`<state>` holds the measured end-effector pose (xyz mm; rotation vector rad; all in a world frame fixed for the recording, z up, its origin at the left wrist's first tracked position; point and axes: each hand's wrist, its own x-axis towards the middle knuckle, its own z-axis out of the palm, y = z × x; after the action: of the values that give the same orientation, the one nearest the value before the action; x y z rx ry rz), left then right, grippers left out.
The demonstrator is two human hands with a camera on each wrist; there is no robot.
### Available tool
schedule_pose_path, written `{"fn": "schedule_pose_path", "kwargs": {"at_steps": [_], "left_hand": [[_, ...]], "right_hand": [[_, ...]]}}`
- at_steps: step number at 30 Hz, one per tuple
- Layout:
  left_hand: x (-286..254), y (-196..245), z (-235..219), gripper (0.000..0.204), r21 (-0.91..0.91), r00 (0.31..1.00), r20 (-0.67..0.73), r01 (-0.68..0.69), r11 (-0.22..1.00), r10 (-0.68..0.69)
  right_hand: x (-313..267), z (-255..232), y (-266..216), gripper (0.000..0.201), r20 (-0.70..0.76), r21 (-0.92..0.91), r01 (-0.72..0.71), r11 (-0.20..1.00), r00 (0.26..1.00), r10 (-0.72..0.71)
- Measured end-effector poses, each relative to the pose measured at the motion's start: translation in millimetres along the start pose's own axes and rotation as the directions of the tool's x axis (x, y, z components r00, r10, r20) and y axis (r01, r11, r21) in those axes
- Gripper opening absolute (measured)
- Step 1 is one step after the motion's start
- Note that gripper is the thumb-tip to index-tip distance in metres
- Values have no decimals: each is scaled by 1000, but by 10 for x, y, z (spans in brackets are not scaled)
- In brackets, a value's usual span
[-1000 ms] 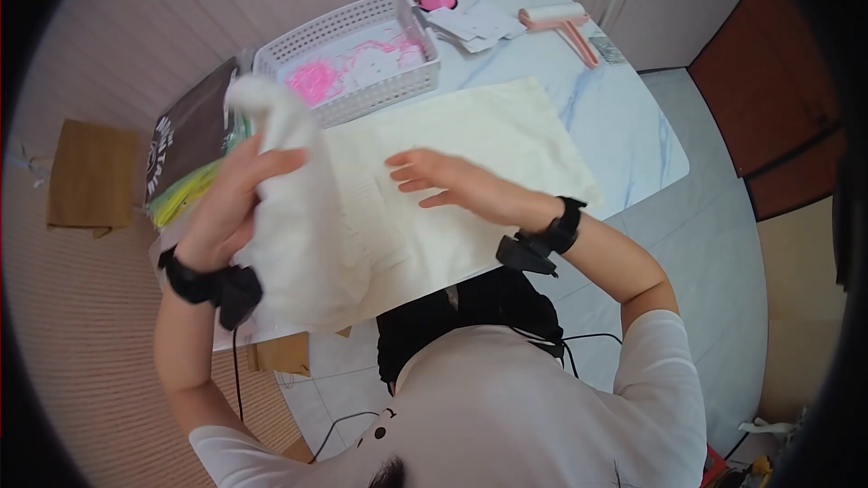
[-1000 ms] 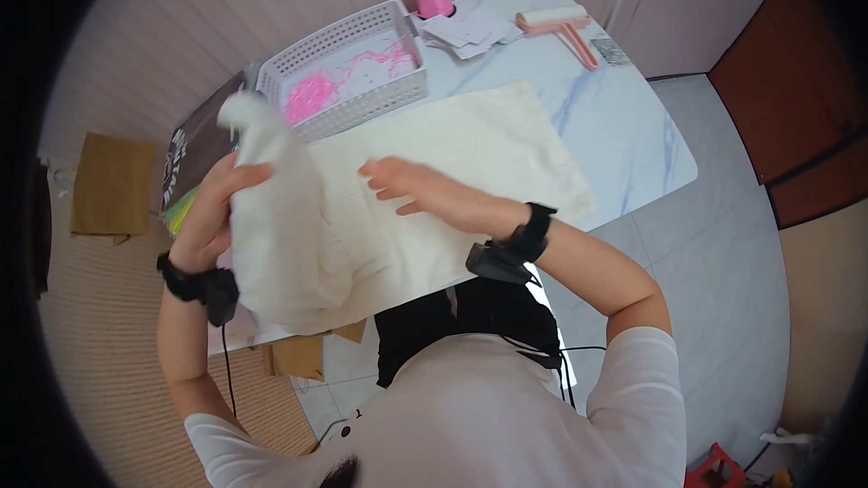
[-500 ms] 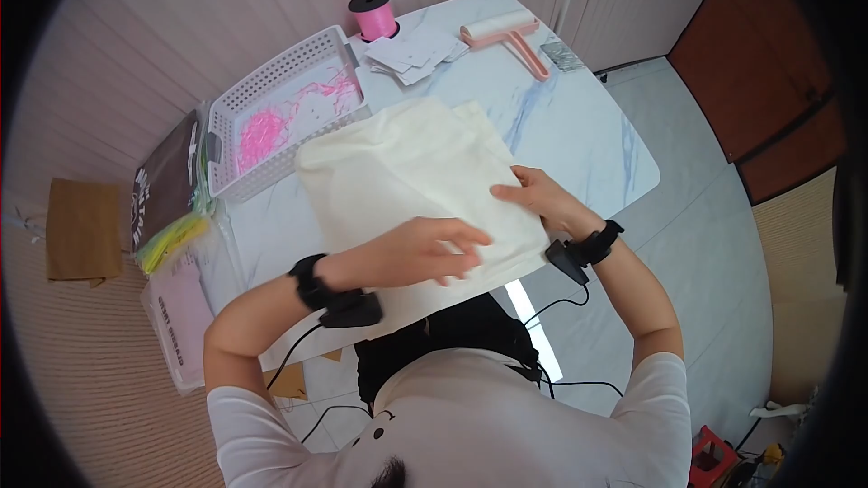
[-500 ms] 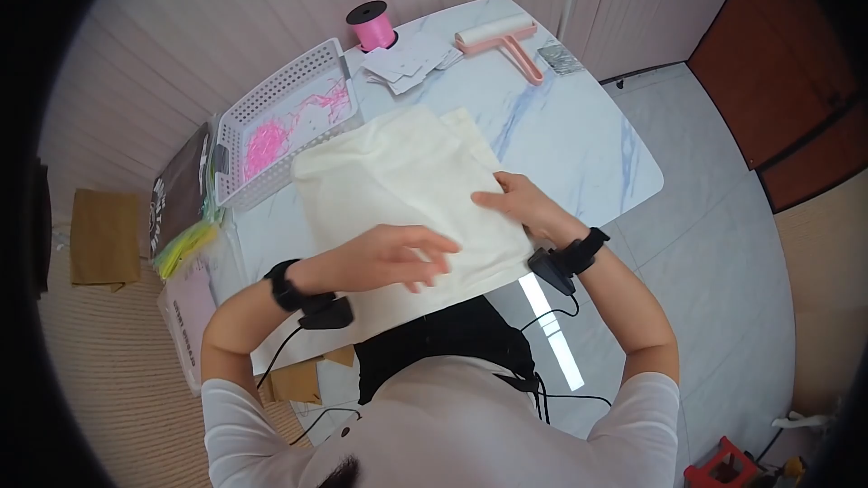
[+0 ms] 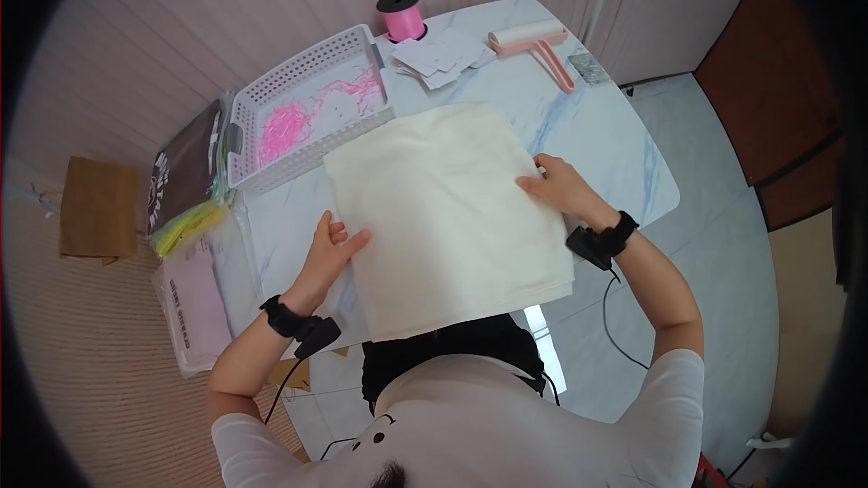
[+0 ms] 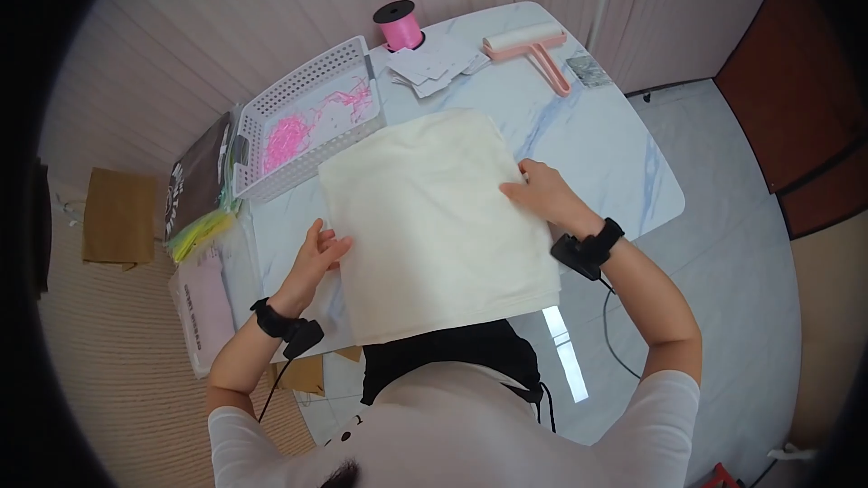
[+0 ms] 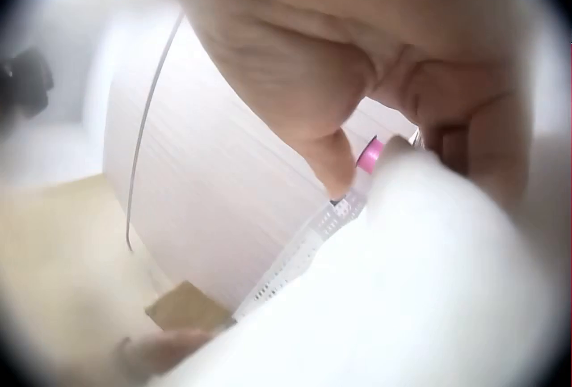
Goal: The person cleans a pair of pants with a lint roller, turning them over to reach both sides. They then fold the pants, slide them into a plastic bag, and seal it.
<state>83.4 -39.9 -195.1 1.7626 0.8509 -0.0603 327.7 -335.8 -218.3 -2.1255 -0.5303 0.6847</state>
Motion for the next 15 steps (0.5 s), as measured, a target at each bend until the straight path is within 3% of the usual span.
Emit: {"fn": "schedule_pose_path", "kwargs": {"at_steps": [2,5,7,8,9,11,14,15], "left_hand": [[27,-2,-9,102,-26,1000,-17,20,999,-21],[-36,102,-12,93,-113,996,61,68,991,-61],[17,159,-10,84,-181,985,164,80,980,-50],[68,140,-7,78,-203,981,190,81,976,-42],[137,83,5,71,-225,975,218,82,971,-32],[148,39,-16,61,-293,959,284,110,950,-23],[134,-31,-118,53,-402,927,373,188,896,-28],[148,-122,-180,54,-417,920,391,218,882,-43]], "right_hand": [[43,20,55,56,-59,-113,70,991,995,-77],[-116,-45,-222,57,-94,-495,-25,869,995,-25],[-168,42,-401,60,-36,-551,203,809,963,-266],[-185,113,-481,62,-6,-573,307,760,926,-379],[-191,252,-563,63,123,-590,468,658,858,-499],[-173,575,-642,65,374,-546,737,398,640,-671],[-122,844,-447,69,500,-533,758,377,641,-583],[-112,847,-431,70,516,-552,777,303,603,-608]]}}
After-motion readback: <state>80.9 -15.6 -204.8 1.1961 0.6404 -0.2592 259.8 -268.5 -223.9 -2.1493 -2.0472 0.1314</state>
